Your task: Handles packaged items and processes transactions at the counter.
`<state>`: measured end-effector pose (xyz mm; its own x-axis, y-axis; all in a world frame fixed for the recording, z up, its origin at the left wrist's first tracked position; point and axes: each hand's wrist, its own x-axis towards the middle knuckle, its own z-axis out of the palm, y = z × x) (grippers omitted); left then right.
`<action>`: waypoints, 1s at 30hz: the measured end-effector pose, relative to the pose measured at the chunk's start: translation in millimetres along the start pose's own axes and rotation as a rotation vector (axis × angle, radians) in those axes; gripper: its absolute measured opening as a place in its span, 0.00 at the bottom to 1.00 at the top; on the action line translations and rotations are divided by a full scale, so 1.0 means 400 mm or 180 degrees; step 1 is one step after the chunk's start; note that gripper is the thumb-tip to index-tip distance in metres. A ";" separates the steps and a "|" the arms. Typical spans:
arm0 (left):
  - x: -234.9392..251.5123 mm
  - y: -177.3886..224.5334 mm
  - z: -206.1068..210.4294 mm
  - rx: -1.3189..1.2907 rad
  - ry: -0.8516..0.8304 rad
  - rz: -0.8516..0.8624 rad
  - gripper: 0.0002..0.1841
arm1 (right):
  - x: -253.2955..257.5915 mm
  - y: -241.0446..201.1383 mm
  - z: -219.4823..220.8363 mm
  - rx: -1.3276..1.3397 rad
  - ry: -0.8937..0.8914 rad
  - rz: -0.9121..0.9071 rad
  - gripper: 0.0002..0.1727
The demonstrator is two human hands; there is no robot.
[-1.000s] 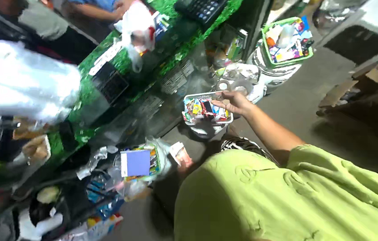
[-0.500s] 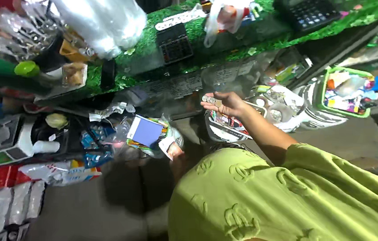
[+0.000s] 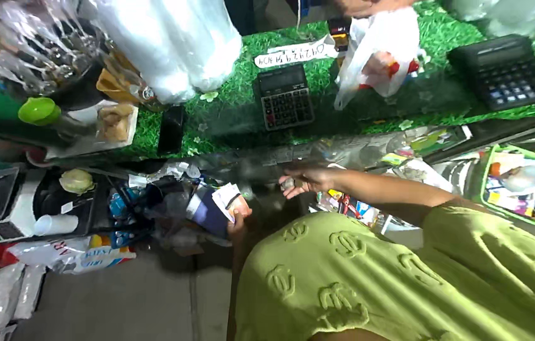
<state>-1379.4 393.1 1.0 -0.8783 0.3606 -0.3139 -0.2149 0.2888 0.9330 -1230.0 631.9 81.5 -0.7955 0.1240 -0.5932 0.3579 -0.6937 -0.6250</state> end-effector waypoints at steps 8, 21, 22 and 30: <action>0.065 0.156 0.082 0.0110 -0.0493 -0.0263 0.24 | 0.054 0.023 0.036 0.1121 -0.0484 -0.0435 0.38; 0.154 0.141 0.013 0.0067 -0.1448 -0.0153 0.31 | 0.005 0.088 0.094 0.1780 -0.0324 -0.1181 0.48; 0.155 0.142 0.008 0.0017 -0.1535 -0.0190 0.31 | 0.010 0.099 0.096 0.1791 -0.0335 -0.1190 0.46; 0.170 0.136 -0.002 0.0272 -0.1969 -0.0318 0.32 | 0.031 0.154 0.145 0.1295 0.0791 -0.0710 0.14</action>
<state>-1451.3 432.5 30.7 -0.4408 0.7670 -0.4663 -0.2257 0.4082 0.8846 -1246.1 549.8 65.2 -0.6730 0.4304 -0.6015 -0.0651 -0.8445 -0.5315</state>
